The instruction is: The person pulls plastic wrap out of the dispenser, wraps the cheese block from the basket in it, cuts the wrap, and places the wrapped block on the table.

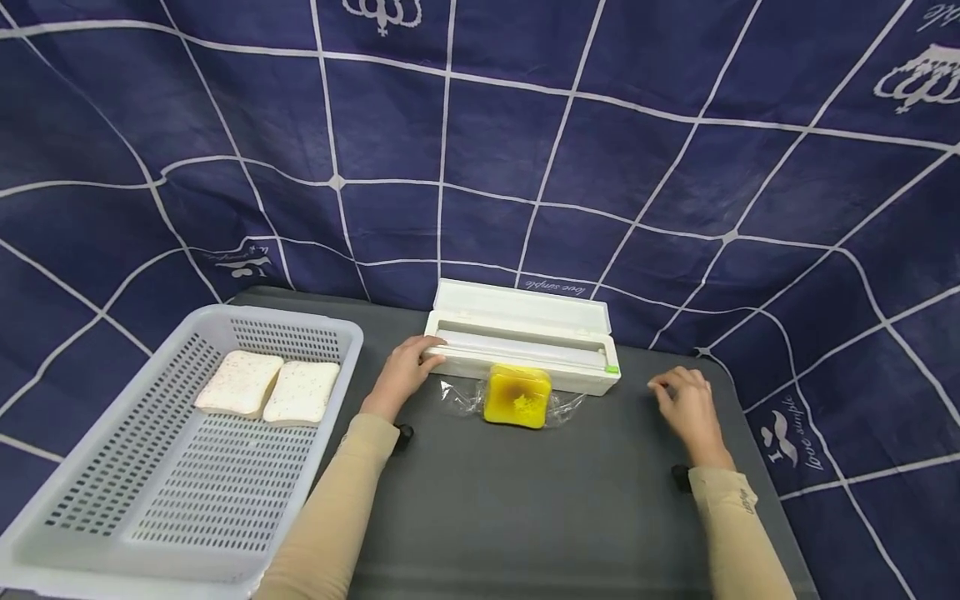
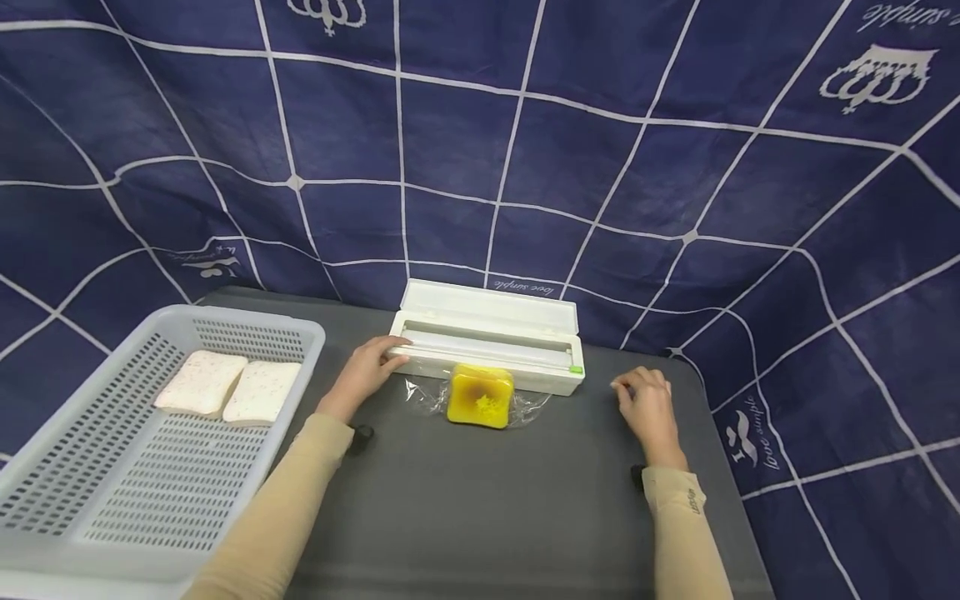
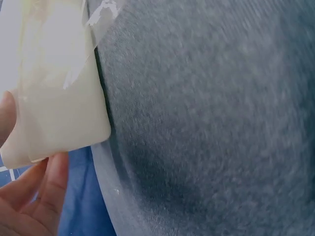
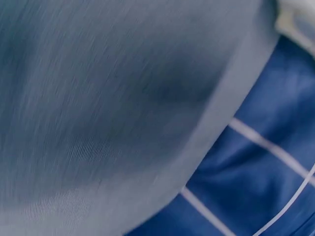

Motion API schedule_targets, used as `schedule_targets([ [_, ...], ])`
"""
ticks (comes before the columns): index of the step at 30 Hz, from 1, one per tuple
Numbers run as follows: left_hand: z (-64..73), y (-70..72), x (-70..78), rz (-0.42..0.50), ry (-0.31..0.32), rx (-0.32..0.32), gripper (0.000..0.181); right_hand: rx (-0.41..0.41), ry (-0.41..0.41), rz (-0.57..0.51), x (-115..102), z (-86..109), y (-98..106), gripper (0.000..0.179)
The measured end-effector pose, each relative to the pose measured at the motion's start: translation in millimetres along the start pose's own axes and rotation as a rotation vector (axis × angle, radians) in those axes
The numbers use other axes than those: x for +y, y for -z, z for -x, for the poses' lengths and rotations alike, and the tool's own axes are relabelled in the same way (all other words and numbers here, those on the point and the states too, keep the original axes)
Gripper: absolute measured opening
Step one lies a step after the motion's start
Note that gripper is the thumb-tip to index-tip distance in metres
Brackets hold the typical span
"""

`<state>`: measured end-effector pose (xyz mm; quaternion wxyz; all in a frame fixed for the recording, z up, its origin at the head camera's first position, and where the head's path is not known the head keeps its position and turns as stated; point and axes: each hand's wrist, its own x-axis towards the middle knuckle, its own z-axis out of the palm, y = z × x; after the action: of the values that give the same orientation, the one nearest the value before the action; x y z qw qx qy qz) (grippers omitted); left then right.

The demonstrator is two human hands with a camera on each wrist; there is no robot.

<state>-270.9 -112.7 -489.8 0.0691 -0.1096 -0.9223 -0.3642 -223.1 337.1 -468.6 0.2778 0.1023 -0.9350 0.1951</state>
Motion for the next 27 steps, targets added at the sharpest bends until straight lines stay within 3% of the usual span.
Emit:
schedule_targets([
  [3, 1.8, 2.2, 1.7, 0.012, 0.035, -0.010, 0.044, 0.023, -0.051, -0.053, -15, -3.8, -8, 0.005],
  [5, 3.5, 2.9, 3.3, 0.022, 0.067, -0.014, 0.050, 0.029, -0.129, -0.083, -26, -5.3, -15, 0.006],
  [7, 5.3, 3.2, 6.1, 0.037, 0.094, -0.017, 0.055, 0.041, -0.255, -0.107, -36, -4.8, -21, 0.011],
  [10, 8.6, 2.0, 11.5, 0.047, 0.109, 0.002, 0.058, 0.055, -0.514, -0.173, -49, -0.3, -30, 0.023],
  [13, 13.2, -0.6, 17.4, 0.056, 0.119, 0.061, 0.057, 0.027, -0.737, -0.283, -58, 4.9, -41, 0.034],
  [16, 19.0, -4.2, 22.9, 0.056, 0.117, 0.141, 0.052, 0.026, -0.879, -0.451, -65, 6.4, -51, 0.041],
  [19, 24.8, -7.0, 28.5, 0.063, 0.096, 0.194, 0.042, 0.094, -0.959, -0.604, -72, 5.4, -59, 0.044],
  [21, 28.0, -8.6, 31.5, 0.071, 0.081, 0.193, 0.035, 0.142, -0.977, -0.630, -75, 4.2, -63, 0.043],
  [27, 32.9, -11.5, 36.0, 0.136, 0.111, 0.088, 0.019, 0.201, -0.989, -0.713, -81, 0.5, -71, 0.034],
])
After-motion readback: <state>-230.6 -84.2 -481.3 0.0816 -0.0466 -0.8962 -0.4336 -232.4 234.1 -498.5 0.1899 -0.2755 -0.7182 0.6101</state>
